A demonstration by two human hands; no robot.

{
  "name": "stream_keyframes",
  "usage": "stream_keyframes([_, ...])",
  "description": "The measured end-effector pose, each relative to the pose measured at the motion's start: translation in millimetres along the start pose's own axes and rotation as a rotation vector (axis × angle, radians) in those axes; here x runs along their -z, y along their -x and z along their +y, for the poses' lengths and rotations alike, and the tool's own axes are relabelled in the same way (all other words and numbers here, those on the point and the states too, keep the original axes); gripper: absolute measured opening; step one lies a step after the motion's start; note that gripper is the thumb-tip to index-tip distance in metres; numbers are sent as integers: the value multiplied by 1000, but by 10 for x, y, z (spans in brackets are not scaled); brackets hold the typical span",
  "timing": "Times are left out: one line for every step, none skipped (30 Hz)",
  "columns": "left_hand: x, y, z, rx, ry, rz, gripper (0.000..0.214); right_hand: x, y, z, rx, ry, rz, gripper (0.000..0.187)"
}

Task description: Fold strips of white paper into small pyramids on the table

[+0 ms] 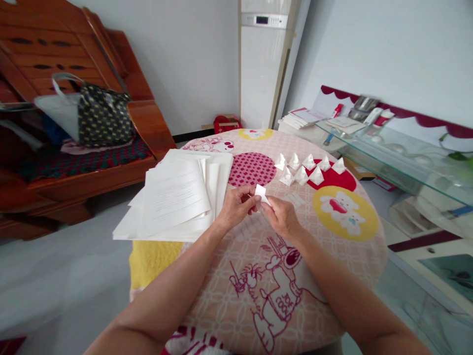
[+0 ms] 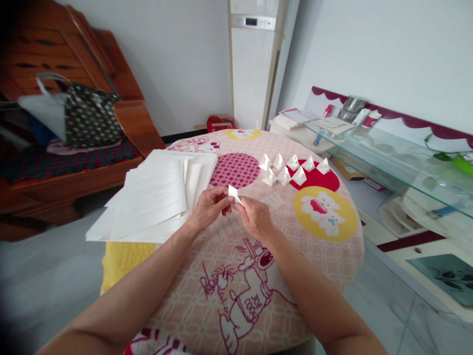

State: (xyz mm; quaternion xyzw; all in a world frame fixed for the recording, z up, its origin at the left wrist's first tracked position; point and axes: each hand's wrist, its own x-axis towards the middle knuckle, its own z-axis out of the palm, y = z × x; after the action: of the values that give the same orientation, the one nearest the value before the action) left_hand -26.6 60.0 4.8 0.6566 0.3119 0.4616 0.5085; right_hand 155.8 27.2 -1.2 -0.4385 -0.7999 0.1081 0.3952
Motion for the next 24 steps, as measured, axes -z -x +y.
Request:
stream_keyframes([21,-2,3,11,34,-30,43,29,-6,-13,-16,-64,-29,28])
stream_keyframes([42,-5,8,19,64,-65,44,62,-13,-24,-45,-138,-57,30])
stream_keyframes([62,-6,16,29,90,-104,44,96,-20,-32,-91,-220,-69,33])
stream_keyframes([79,-6,26,40,114,-142,43,130,-26,-35,-149,-309,-67,37])
stream_keyframes([91,-4,38,55,136,-177,42,159,-31,-36,-210,-399,-58,39])
stream_keyframes([97,0,52,69,156,-205,41,183,-36,-33,-267,-487,-45,40])
stream_keyframes([98,7,64,84,174,-228,40,200,-41,-28,-315,-570,-38,40])
stream_keyframes([94,15,76,98,186,-250,39,210,-44,-22,-351,-646,-39,39])
stream_keyframes([88,24,86,108,191,-270,39,215,-46,-15,-376,-709,-47,38])
stream_keyframes([81,32,94,120,186,-292,39,214,-47,-8,-395,-761,-59,36])
stream_keyframes([75,39,100,131,176,-312,39,211,-47,0,-411,-802,-68,34])
stream_keyframes([70,44,104,141,162,-330,39,206,-46,7,-428,-835,-73,32])
stream_keyframes([68,47,107,150,148,-343,39,202,-45,15,-446,-860,-75,29])
stream_keyframes([68,48,110,159,136,-354,39,201,-43,21,-462,-880,-73,25])
stream_keyframes([69,49,114,167,127,-362,40,203,-42,25,-475,-896,-70,22])
stream_keyframes([71,48,118,174,121,-371,40,209,-41,27,-484,-912,-69,20])
stream_keyframes([73,47,124,180,120,-379,41,220,-41,25,-489,-927,-70,18])
stream_keyframes([74,46,130,187,122,-387,41,234,-41,20,-494,-941,-79,17])
stream_keyframes([74,46,138,194,125,-396,41,252,-43,12,-502,-956,-95,16])
stream_keyframes([74,46,145,201,126,-406,40,270,-44,2,-515,-973,-117,16])
stream_keyframes([73,47,152,206,126,-414,40,288,-46,-9,-531,-989,-140,17])
stream_keyframes([73,48,158,211,123,-419,39,305,-47,-19,-548,-1007,-167,17])
stream_keyframes([73,50,162,216,121,-421,38,318,-47,-28,-565,-1025,-196,18])
stream_keyframes([74,51,166,222,124,-421,38,327,-46,-33,-579,-1046,-224,19])
